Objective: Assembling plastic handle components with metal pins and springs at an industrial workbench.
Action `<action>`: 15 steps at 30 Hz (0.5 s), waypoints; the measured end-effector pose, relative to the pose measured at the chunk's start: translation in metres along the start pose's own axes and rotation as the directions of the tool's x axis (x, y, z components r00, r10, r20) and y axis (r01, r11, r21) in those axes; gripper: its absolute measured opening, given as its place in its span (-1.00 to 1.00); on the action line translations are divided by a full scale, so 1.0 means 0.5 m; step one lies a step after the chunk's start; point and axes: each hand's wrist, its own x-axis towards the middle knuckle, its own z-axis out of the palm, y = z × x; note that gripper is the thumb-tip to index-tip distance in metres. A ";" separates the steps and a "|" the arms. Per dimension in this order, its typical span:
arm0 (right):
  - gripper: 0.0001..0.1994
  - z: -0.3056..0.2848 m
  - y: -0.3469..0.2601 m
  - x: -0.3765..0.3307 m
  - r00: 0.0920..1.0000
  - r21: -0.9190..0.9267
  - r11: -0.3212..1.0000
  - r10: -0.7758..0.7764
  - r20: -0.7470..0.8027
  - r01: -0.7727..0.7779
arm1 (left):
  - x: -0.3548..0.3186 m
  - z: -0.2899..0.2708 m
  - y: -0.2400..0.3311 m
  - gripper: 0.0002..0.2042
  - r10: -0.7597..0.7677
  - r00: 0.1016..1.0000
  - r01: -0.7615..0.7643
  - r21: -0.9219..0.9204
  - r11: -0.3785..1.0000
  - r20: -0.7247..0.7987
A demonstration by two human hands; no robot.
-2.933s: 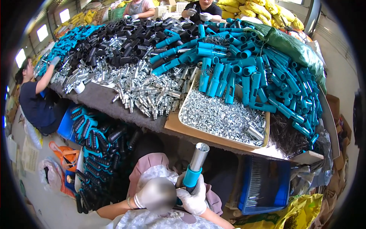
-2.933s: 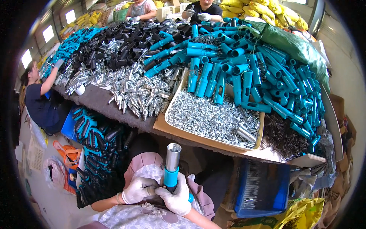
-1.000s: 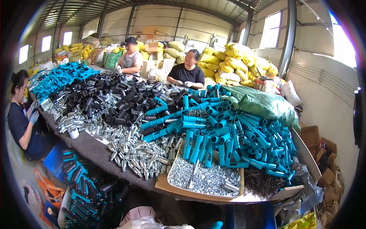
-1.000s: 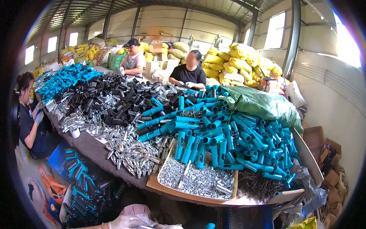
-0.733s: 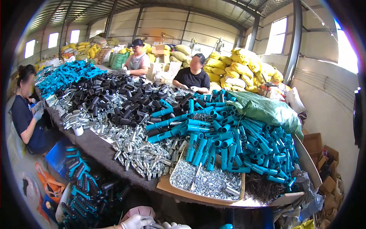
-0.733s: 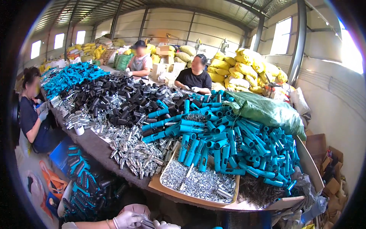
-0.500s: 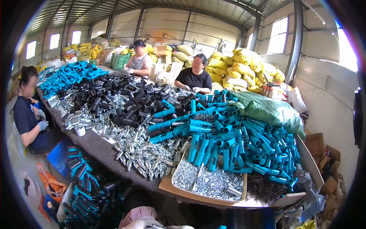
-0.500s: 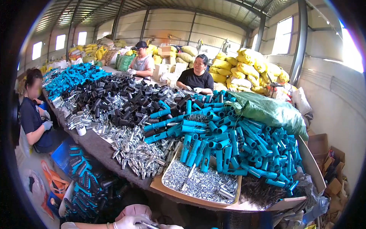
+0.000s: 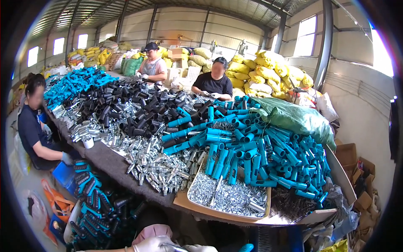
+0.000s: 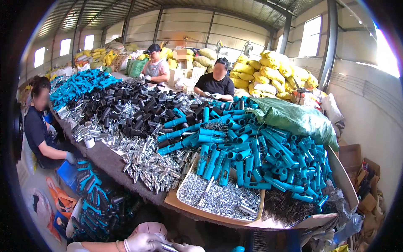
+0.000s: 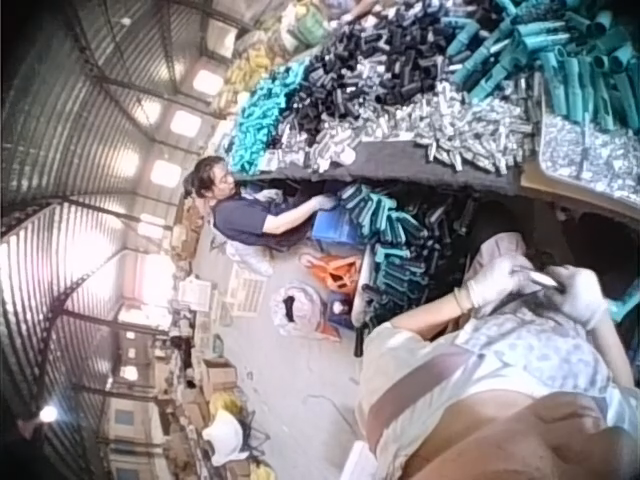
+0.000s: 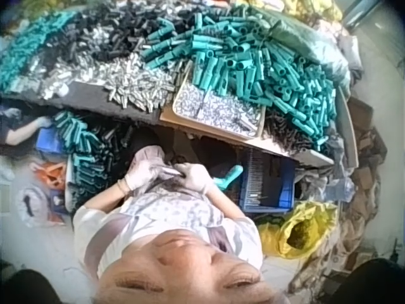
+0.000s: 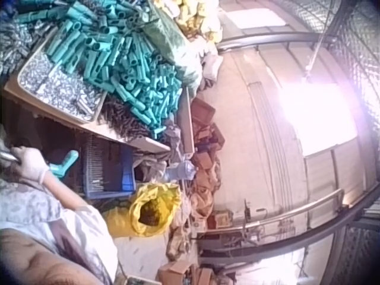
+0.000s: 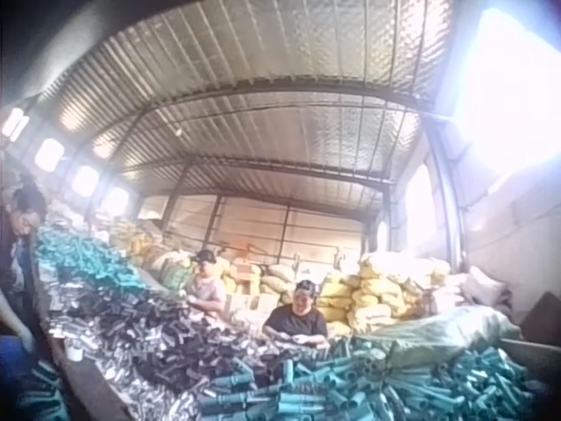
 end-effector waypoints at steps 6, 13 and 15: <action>-0.56 0.010 -0.020 0.009 0.998 -0.116 0.992 0.035 -0.050 -0.040 | 0.005 0.003 -0.058 -0.84 -0.004 0.997 0.009 -0.069 0.998 0.080; -0.58 -0.021 0.025 0.003 0.990 0.613 0.790 -0.107 0.092 0.029 | 0.039 -0.048 0.125 -0.73 0.548 0.834 -0.533 0.164 0.830 -0.059; -0.60 -0.010 0.003 0.018 0.997 0.321 0.947 0.015 -0.079 0.011 | 0.054 -0.045 0.167 -0.79 0.316 0.934 -0.328 -0.052 0.943 -0.169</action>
